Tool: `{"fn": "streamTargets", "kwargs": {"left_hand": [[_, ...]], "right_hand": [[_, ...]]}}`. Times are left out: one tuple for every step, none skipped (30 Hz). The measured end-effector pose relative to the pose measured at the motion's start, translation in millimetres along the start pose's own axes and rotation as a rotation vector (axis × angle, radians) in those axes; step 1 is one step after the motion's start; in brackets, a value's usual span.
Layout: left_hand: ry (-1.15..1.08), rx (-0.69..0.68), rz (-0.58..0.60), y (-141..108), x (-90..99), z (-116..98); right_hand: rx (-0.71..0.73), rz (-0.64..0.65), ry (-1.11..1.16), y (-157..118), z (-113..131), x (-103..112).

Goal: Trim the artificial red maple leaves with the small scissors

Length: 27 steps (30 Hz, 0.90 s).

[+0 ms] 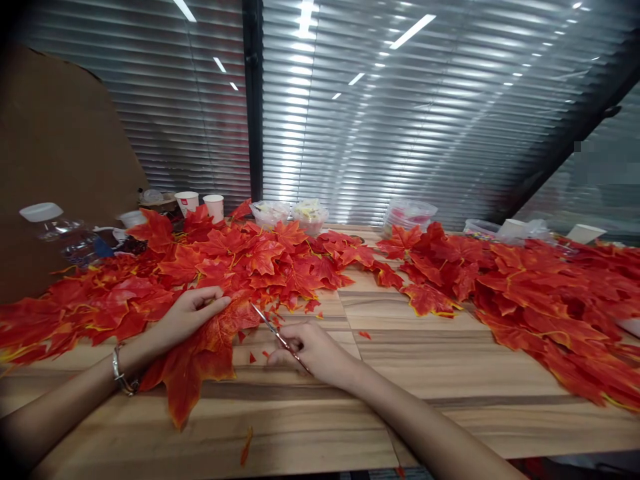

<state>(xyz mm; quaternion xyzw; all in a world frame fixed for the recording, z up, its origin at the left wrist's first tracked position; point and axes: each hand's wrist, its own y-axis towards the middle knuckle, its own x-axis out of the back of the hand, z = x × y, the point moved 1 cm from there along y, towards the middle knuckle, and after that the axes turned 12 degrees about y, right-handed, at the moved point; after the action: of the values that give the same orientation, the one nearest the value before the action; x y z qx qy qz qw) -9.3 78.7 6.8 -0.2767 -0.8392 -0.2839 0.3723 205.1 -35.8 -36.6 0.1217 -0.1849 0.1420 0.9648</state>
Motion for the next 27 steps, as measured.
{"fn": "streamTargets", "kwargs": {"left_hand": [[-0.004,-0.001,-0.005,-0.1,0.5,-0.5],[-0.007,-0.003,-0.009,-0.3,1.0,-0.9],[-0.008,-0.004,-0.012,-0.4,1.4,-1.2],[-0.008,-0.006,-0.015,-0.4,1.8,-1.3],[-0.006,-0.006,-0.019,-0.4,2.1,-1.4],[-0.002,-0.007,-0.024,-0.3,2.3,-1.4],[0.000,-0.008,-0.029,-0.3,2.4,-1.3],[0.002,-0.010,-0.034,-0.2,2.4,-1.3],[0.003,-0.013,-0.034,-0.1,2.2,-1.2],[0.003,-0.017,-0.033,-0.1,2.0,-1.2],[0.004,-0.020,-0.031,-0.2,1.7,-1.1],[0.006,-0.024,-0.028,-0.2,1.4,-1.0],[0.007,-0.027,-0.025,-0.2,1.2,-1.0],[0.008,-0.028,-0.025,-0.3,1.2,-0.9],[0.009,-0.027,-0.028,-0.3,1.2,-0.7],[0.009,-0.026,-0.034,-0.3,1.3,-0.6],[0.009,-0.023,-0.041,-0.3,1.5,-0.5],[0.009,-0.020,-0.051,-0.4,1.7,-0.4],[0.008,-0.016,-0.059,-0.5,1.9,-0.3],[0.006,-0.013,-0.064,-0.7,1.9,-0.2],[0.005,-0.012,-0.066,-1.0,1.9,-0.1],[0.009,-0.012,-0.069,-1.3,1.9,-0.1],[0.017,-0.013,-0.073,-1.8,1.9,0.0],[0.028,-0.016,-0.075,-2.2,1.9,0.1],[0.041,-0.021,-0.076,-2.6,2.0,0.2],[0.053,-0.026,-0.071,-3.0,1.9,0.4],[0.063,-0.033,-0.060,-3.4,1.9,0.7]], "right_hand": [[-0.004,0.001,0.011,-0.2,0.1,0.2],[-0.004,0.003,0.014,-0.5,0.3,0.7],[0.000,0.009,0.011,-0.8,0.8,1.2],[0.009,0.019,0.001,-1.2,1.3,1.7],[0.021,0.030,-0.014,-1.5,1.9,2.2],[0.034,0.041,-0.032,-1.8,2.3,2.5],[0.044,0.049,-0.053,-2.0,2.7,2.7],[0.053,0.050,-0.075,-2.1,2.9,2.8],[0.056,0.047,-0.095,-2.1,2.9,2.7],[0.055,0.042,-0.109,-2.0,2.8,2.6],[0.052,0.035,-0.121,-1.8,2.6,2.3],[0.051,0.028,-0.127,-1.6,2.5,2.1],[0.051,0.023,-0.127,-1.5,2.4,1.9],[0.050,0.020,-0.121,-1.4,2.4,1.7],[0.046,0.018,-0.109,-1.3,2.3,1.5],[0.038,0.019,-0.093,-1.2,2.1,1.5],[0.027,0.022,-0.073,-1.2,1.9,1.5],[0.015,0.027,-0.053,-1.3,1.6,1.5],[0.007,0.033,-0.037,-1.3,1.4,1.6],[0.005,0.039,-0.030,-1.3,1.1,1.7],[0.010,0.043,-0.030,-1.4,1.0,1.7],[0.021,0.044,-0.039,-1.4,0.8,1.8],[0.036,0.042,-0.053,-1.5,0.7,1.8],[0.051,0.039,-0.067,-1.5,0.5,1.8],[0.064,0.035,-0.081,-1.5,0.2,1.7],[0.072,0.032,-0.091,-1.5,-0.3,1.6],[0.075,0.033,-0.097,-1.4,-0.9,1.4]]}}
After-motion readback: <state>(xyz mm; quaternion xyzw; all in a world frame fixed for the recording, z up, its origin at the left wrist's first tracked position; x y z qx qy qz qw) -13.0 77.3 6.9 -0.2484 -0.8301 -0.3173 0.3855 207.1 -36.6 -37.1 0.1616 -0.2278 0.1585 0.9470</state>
